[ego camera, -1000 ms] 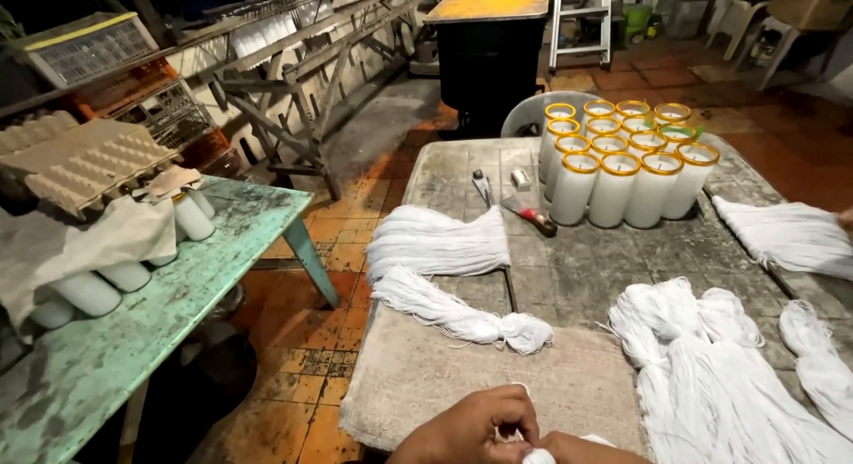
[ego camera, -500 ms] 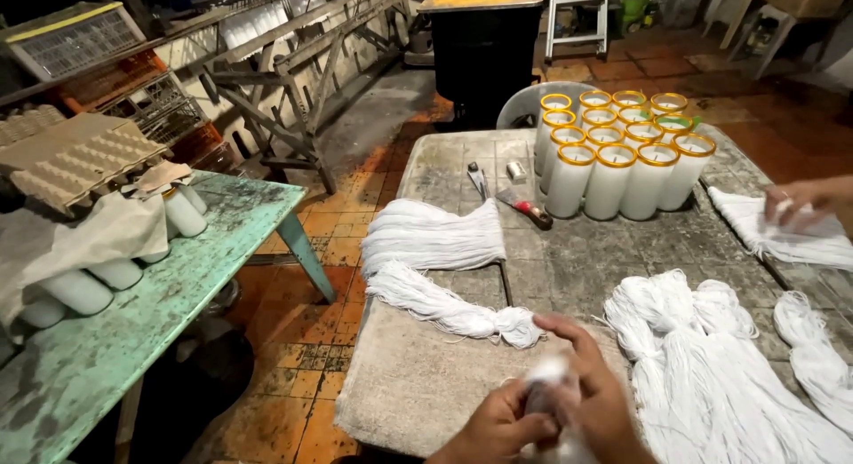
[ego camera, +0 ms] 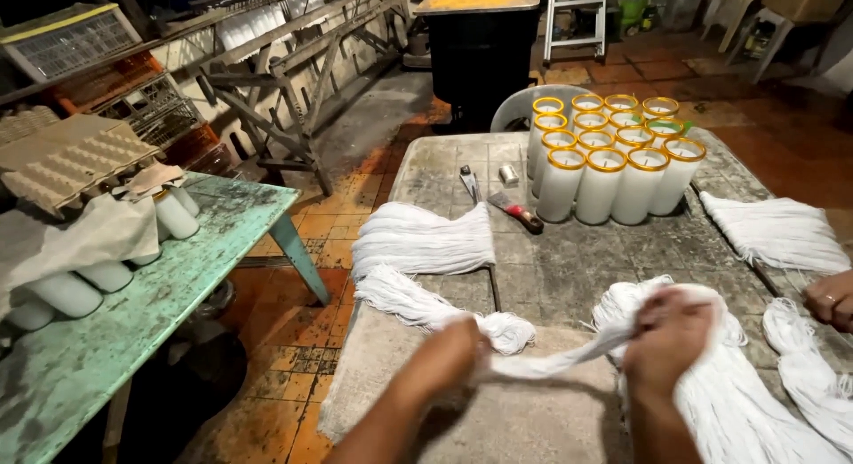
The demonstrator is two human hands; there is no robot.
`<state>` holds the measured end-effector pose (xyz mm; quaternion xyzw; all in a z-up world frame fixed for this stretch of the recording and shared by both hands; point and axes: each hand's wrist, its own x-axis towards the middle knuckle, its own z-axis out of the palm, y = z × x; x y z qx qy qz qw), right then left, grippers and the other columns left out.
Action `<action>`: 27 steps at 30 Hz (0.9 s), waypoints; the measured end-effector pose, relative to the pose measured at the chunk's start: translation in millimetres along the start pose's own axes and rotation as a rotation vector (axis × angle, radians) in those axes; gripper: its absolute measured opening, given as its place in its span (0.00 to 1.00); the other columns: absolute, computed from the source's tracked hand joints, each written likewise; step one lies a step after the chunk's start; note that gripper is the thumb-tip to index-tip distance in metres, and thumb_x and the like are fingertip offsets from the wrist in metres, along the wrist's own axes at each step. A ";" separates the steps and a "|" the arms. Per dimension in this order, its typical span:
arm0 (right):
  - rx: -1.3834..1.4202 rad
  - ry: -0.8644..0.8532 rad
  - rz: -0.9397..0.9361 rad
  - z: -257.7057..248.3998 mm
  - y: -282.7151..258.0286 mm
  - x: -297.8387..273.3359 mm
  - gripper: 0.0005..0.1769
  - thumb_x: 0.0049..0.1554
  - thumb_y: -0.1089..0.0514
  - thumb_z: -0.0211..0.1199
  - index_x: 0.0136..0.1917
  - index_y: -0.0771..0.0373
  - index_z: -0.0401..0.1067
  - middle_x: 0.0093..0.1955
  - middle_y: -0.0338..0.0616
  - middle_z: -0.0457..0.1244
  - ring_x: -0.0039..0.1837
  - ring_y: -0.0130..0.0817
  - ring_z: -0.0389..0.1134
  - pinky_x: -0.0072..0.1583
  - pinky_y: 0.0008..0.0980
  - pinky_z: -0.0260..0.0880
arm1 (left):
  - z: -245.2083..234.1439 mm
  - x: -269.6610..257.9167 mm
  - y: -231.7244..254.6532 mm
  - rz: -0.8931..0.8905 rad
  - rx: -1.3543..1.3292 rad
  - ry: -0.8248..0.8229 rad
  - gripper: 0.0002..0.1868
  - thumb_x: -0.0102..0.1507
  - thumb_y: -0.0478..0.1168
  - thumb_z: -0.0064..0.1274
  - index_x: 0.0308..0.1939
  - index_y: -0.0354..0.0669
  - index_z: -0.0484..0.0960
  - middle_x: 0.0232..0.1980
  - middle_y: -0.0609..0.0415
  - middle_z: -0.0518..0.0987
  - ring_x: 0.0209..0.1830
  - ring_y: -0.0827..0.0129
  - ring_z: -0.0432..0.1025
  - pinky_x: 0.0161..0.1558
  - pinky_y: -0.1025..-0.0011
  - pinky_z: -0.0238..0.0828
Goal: Winding and tying bundles of thread to prepare candle wicks on a workshop table.
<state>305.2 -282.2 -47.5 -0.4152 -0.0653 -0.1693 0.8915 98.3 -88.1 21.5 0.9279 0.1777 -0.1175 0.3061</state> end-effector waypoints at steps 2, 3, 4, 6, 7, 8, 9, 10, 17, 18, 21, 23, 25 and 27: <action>-0.291 -0.137 0.224 7.7 17.7 -29.7 0.07 0.74 0.53 0.49 0.51 0.51 0.60 0.43 0.32 0.61 0.36 0.16 0.54 0.37 0.16 0.53 | -19.0 38.0 -6.1 0.012 -0.135 0.224 0.14 0.73 0.45 0.44 0.40 0.43 0.80 0.43 0.50 0.78 0.37 0.64 0.73 0.42 0.65 0.73; -0.288 -0.137 0.224 20.2 7.6 -47.3 0.07 0.74 0.53 0.49 0.51 0.51 0.60 0.43 0.32 0.61 0.36 0.16 0.54 0.37 0.16 0.53 | -12.8 70.1 -18.1 0.012 -0.132 0.225 0.14 0.73 0.45 0.44 0.40 0.43 0.80 0.43 0.50 0.78 0.37 0.64 0.73 0.42 0.65 0.73; -0.388 -0.149 0.361 32.7 -2.8 -64.3 0.08 0.74 0.52 0.47 0.51 0.53 0.59 0.44 0.36 0.58 0.39 0.23 0.53 0.39 0.22 0.53 | -7.1 103.1 -29.4 -0.030 -0.041 0.287 0.15 0.70 0.49 0.46 0.39 0.45 0.82 0.43 0.47 0.81 0.40 0.53 0.74 0.41 0.58 0.70; -0.486 -0.158 0.499 40.5 -1.9 -83.5 0.10 0.73 0.51 0.45 0.51 0.56 0.58 0.44 0.39 0.56 0.42 0.30 0.52 0.41 0.28 0.53 | 0.4 151.2 -38.4 -0.069 0.054 0.348 0.16 0.67 0.53 0.48 0.38 0.47 0.84 0.42 0.44 0.83 0.44 0.43 0.76 0.40 0.50 0.67; -0.540 -0.268 0.514 35.8 9.4 -85.8 0.10 0.71 0.50 0.48 0.52 0.58 0.61 0.44 0.41 0.59 0.43 0.33 0.57 0.45 0.30 0.58 | 2.4 166.3 -36.2 -0.151 0.126 0.290 0.25 0.68 0.61 0.45 0.43 0.46 0.85 0.48 0.44 0.83 0.51 0.44 0.75 0.46 0.51 0.68; -0.596 -0.374 0.532 29.5 20.0 -89.0 0.11 0.69 0.50 0.51 0.53 0.60 0.64 0.43 0.44 0.61 0.44 0.36 0.61 0.49 0.33 0.64 | 6.4 181.1 -33.6 -0.233 0.199 0.227 0.33 0.69 0.69 0.42 0.48 0.44 0.87 0.55 0.43 0.82 0.57 0.45 0.74 0.51 0.52 0.70; -0.598 -0.366 0.534 10.8 50.7 -84.8 0.11 0.69 0.50 0.51 0.53 0.60 0.64 0.43 0.44 0.61 0.44 0.36 0.61 0.49 0.33 0.64 | 7.7 181.8 -30.5 -0.229 0.202 0.220 0.33 0.69 0.69 0.42 0.48 0.44 0.87 0.55 0.43 0.82 0.57 0.45 0.74 0.51 0.52 0.70; -0.826 -0.500 0.409 -6.4 81.3 -76.5 0.14 0.66 0.45 0.52 0.50 0.57 0.65 0.42 0.45 0.64 0.45 0.39 0.64 0.51 0.38 0.63 | 6.8 185.2 -25.0 -0.269 0.199 0.202 0.34 0.67 0.70 0.45 0.54 0.44 0.84 0.59 0.44 0.80 0.61 0.47 0.73 0.55 0.54 0.70; -1.066 -0.732 0.269 -5.9 82.1 -79.1 0.14 0.63 0.44 0.51 0.46 0.55 0.65 0.38 0.44 0.68 0.44 0.42 0.68 0.49 0.40 0.62 | 39.1 269.8 -96.2 -0.132 -0.324 0.437 0.19 0.58 0.55 0.46 0.24 0.46 0.81 0.30 0.45 0.82 0.34 0.52 0.75 0.40 0.54 0.63; -1.063 -0.731 0.274 -7.3 86.1 -78.6 0.14 0.63 0.44 0.51 0.46 0.55 0.65 0.38 0.44 0.68 0.44 0.42 0.68 0.49 0.40 0.62 | 40.8 275.0 -103.3 -0.135 -0.320 0.435 0.19 0.58 0.55 0.46 0.24 0.46 0.81 0.30 0.45 0.82 0.34 0.52 0.75 0.40 0.54 0.63; -1.051 -0.793 0.126 -6.6 85.5 -80.0 0.13 0.65 0.47 0.52 0.48 0.58 0.64 0.46 0.44 0.60 0.51 0.41 0.63 0.55 0.39 0.60 | 46.4 274.5 -113.7 -0.061 -1.136 0.413 0.10 0.59 0.43 0.55 0.38 0.42 0.85 0.27 0.51 0.80 0.25 0.71 0.74 0.28 0.72 0.63; -0.928 -0.755 0.227 4.7 69.7 -81.2 0.21 0.64 0.48 0.50 0.66 0.58 0.67 0.67 0.45 0.60 0.61 0.39 0.67 0.61 0.40 0.68 | 44.0 256.7 -103.3 -0.043 -1.037 0.415 0.10 0.60 0.46 0.60 0.30 0.44 0.82 0.25 0.54 0.80 0.23 0.72 0.69 0.30 0.73 0.63; -0.807 -0.773 0.057 8.2 57.7 -83.7 0.14 0.65 0.51 0.51 0.59 0.60 0.67 0.69 0.47 0.60 0.67 0.41 0.64 0.67 0.42 0.63 | 48.9 263.9 -102.3 -0.050 -0.799 0.480 0.15 0.61 0.52 0.58 0.28 0.47 0.82 0.26 0.54 0.82 0.26 0.69 0.72 0.35 0.68 0.64; -0.688 -0.781 -0.110 11.1 49.5 -87.3 0.09 0.65 0.54 0.52 0.51 0.62 0.67 0.71 0.49 0.60 0.74 0.44 0.60 0.72 0.44 0.58 | 52.5 262.3 -95.7 -0.054 -0.560 0.533 0.19 0.62 0.58 0.56 0.26 0.49 0.83 0.27 0.54 0.83 0.29 0.66 0.76 0.39 0.63 0.66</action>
